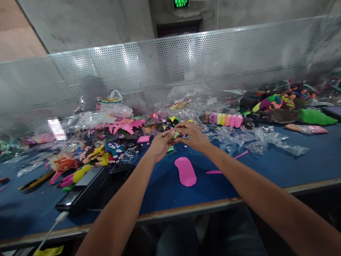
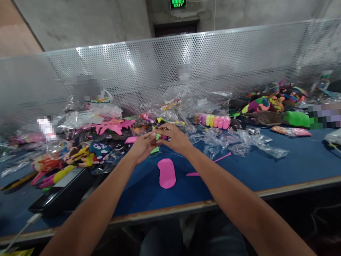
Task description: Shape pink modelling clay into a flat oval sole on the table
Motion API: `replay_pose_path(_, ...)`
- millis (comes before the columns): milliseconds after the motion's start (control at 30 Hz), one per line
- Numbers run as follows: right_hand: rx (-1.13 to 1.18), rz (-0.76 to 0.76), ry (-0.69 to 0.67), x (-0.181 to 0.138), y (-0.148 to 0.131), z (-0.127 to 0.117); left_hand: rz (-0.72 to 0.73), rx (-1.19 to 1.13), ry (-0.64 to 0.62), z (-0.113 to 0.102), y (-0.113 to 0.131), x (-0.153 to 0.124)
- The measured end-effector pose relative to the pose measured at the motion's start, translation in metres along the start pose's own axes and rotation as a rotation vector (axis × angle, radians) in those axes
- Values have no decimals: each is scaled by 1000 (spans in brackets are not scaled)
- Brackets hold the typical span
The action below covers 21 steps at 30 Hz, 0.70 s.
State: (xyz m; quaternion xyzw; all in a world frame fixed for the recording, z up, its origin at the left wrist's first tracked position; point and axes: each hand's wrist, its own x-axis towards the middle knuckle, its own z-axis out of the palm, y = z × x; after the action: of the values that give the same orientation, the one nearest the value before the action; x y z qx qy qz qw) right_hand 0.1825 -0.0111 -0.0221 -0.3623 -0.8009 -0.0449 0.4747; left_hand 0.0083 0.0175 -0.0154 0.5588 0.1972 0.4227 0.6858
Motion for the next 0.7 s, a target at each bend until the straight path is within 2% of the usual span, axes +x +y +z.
replay_pose_path(133,-58,-50,-66,0,-4,1,-24,29,25,1,0,-1)
replay_pose_path(233,-46,-37,-24,0,-6,0,23,162,32,3,4,0)
replay_pose_path(333,-22,95,91,0,-5,-7,73,285,103,-1,10,3)
replay_pose_path(400,-41,213,79,1,-3,-16,112,428,133,-7,14,3)
replay_pose_path(467,-72,321,-55,2,0,-28,161,720,73,-10,17,0)
replay_pose_path(533,-94,435,-259,2,2,-41,160,1062,-95,-9,18,-7)
replay_pose_path(600,-103,577,-484,2,3,-51,85,1327,-277,-2,17,-16)
replay_pose_path(700,-99,789,-729,-2,4,-57,-30,1579,-375,11,15,-28)
